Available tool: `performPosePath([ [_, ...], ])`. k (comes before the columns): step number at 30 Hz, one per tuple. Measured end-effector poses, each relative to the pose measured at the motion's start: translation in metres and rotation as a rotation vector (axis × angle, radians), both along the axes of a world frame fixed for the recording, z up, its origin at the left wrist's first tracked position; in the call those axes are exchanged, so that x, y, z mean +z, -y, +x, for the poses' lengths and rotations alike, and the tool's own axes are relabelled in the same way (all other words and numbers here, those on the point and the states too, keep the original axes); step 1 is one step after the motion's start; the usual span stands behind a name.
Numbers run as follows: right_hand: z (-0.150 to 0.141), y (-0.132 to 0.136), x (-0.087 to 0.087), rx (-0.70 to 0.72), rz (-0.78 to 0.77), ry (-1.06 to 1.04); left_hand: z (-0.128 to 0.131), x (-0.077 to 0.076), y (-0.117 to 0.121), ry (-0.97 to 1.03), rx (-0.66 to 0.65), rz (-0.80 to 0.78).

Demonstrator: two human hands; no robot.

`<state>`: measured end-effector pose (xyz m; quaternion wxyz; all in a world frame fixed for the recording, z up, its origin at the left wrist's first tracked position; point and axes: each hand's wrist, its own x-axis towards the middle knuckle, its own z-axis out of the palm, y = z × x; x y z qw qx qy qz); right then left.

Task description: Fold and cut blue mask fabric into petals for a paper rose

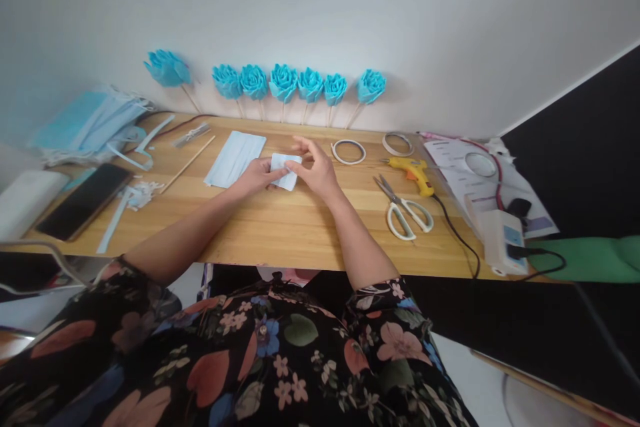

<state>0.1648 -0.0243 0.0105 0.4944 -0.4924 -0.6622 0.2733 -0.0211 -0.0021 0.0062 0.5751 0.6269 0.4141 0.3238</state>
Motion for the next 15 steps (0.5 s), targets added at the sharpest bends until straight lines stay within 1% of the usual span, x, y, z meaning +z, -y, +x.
performPosePath([
  [3, 0.001, -0.002, -0.005, 0.066, -0.067, 0.029, -0.002, 0.001, -0.001, 0.031, 0.041, 0.018],
  [7, 0.001, -0.005, -0.013, 0.073, -0.091, 0.004, -0.003, 0.002, -0.004, 0.181, 0.16, -0.005],
  [9, 0.0, -0.005, -0.014, 0.078, -0.098, 0.014, -0.004, 0.0, -0.005, 0.21, 0.201, -0.006],
  [12, -0.001, -0.004, -0.012, 0.072, -0.094, 0.025, -0.003, -0.003, -0.005, 0.177, 0.22, 0.006],
  [15, -0.001, -0.002, -0.007, 0.024, -0.029, -0.018, -0.003, -0.004, -0.005, 0.103, 0.193, 0.042],
])
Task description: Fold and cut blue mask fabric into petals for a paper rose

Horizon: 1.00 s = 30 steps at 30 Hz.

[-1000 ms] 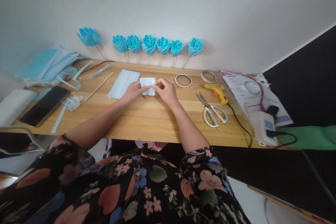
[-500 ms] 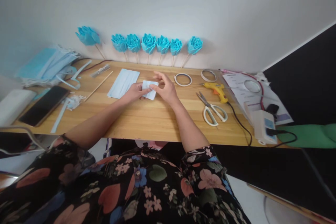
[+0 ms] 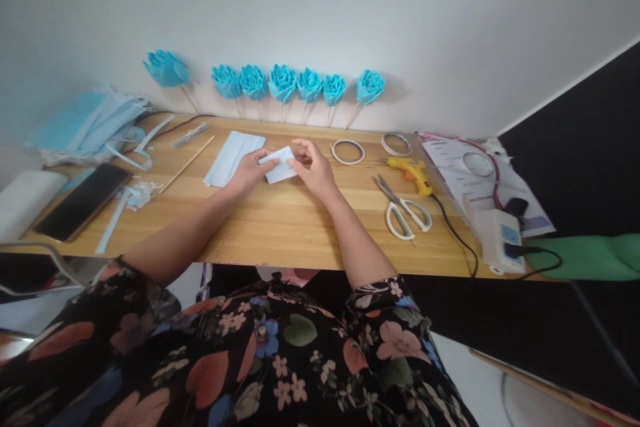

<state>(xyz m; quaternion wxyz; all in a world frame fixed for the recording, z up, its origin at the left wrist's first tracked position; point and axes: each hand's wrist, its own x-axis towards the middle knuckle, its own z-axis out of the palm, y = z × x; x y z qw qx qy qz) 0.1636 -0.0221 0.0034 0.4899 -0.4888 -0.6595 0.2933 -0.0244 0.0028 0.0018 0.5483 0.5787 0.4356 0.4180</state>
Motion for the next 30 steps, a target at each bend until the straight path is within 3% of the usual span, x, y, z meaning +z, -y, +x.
performPosePath([
  [6, 0.002, 0.001, 0.005, -0.036, 0.111, 0.016, 0.001, 0.008, 0.004, -0.068, -0.04, 0.004],
  [17, 0.0, 0.001, 0.004, -0.06, -0.005, 0.012, 0.001, 0.01, 0.006, -0.102, -0.067, 0.01],
  [30, -0.001, 0.003, 0.007, -0.078, -0.001, 0.022, 0.003, 0.012, 0.007, -0.098, -0.087, -0.004],
])
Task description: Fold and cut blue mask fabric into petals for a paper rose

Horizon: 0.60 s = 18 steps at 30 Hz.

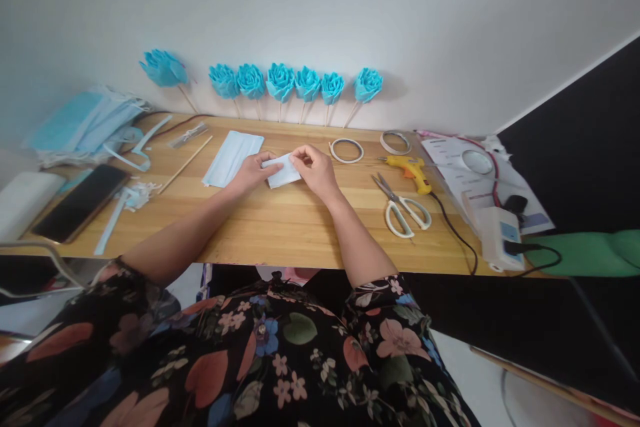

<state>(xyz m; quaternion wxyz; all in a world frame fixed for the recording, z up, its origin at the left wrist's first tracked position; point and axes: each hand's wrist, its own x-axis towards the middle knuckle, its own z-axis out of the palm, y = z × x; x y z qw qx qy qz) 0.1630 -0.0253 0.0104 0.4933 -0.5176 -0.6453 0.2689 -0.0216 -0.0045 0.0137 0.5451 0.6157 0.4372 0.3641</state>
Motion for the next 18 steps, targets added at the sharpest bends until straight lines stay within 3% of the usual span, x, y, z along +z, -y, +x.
performPosePath([
  [8, -0.001, 0.001, 0.0, 0.006, -0.01, 0.003, 0.0, 0.002, 0.002, -0.023, 0.022, 0.045],
  [18, -0.002, 0.002, -0.001, -0.006, 0.003, 0.008, -0.003, -0.014, -0.004, 0.157, 0.0, -0.029],
])
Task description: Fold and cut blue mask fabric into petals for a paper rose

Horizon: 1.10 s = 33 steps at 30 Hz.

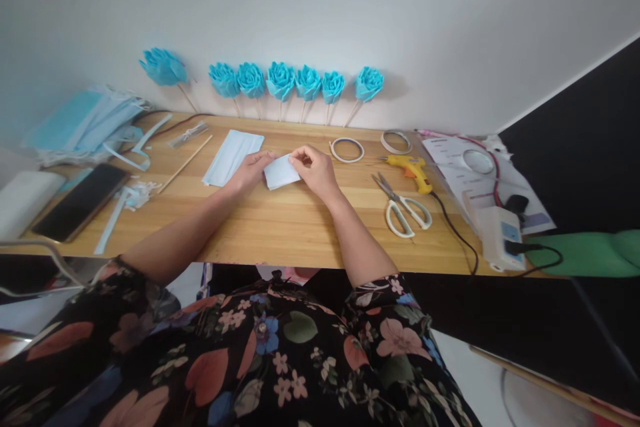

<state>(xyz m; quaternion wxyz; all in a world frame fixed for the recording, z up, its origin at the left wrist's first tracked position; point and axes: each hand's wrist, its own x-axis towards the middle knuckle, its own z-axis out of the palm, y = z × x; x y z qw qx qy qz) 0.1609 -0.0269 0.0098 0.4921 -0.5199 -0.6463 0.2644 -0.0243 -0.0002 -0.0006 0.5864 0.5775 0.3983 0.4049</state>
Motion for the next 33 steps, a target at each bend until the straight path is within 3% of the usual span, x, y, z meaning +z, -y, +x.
performPosePath([
  [8, 0.001, -0.002, -0.001, -0.008, 0.006, -0.006, 0.0, 0.0, 0.0, 0.05, -0.053, -0.075],
  [20, 0.0, -0.002, -0.002, 0.037, -0.021, -0.008, 0.002, 0.005, 0.0, -0.028, -0.094, -0.005],
  [26, 0.001, -0.002, -0.004, 0.161, -0.124, -0.028, 0.002, 0.0, -0.003, 0.064, -0.018, 0.027],
  [33, 0.005, -0.008, -0.01, 0.092, -0.069, -0.031, 0.002, -0.003, -0.009, 0.094, 0.074, 0.084],
])
